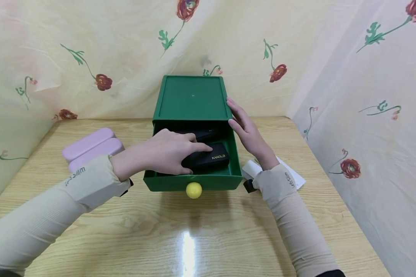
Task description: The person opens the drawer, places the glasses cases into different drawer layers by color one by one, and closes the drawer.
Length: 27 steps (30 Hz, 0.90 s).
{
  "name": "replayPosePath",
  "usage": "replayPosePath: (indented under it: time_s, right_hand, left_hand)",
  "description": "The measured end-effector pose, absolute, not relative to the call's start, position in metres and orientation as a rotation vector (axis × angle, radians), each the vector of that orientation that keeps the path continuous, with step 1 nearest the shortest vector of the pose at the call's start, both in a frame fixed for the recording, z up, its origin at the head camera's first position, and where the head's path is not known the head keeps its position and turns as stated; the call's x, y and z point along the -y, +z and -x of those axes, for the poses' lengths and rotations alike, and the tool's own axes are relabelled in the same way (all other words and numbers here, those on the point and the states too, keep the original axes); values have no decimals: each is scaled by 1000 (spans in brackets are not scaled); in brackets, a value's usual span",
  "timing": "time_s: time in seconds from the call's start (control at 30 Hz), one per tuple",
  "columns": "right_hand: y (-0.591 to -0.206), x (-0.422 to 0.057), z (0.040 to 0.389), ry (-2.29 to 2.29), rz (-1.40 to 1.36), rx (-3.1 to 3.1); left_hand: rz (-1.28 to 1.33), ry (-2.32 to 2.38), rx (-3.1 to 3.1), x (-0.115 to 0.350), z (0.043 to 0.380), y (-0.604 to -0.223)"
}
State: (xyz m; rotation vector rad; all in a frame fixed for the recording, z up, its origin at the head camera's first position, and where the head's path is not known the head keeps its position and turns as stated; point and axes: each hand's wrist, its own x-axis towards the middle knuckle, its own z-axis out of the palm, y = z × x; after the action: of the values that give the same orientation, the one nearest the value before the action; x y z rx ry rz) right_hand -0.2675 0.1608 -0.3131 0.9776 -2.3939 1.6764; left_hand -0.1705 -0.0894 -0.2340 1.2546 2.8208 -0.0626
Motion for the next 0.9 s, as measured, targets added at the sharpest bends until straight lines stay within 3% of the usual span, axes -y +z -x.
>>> replayPosePath:
  time_s: [0.9]
  right_hand:
    - [-313, -161, 267, 1673, -975, 2390]
  left_hand:
    - [-1263, 42, -2842, 89, 171, -246]
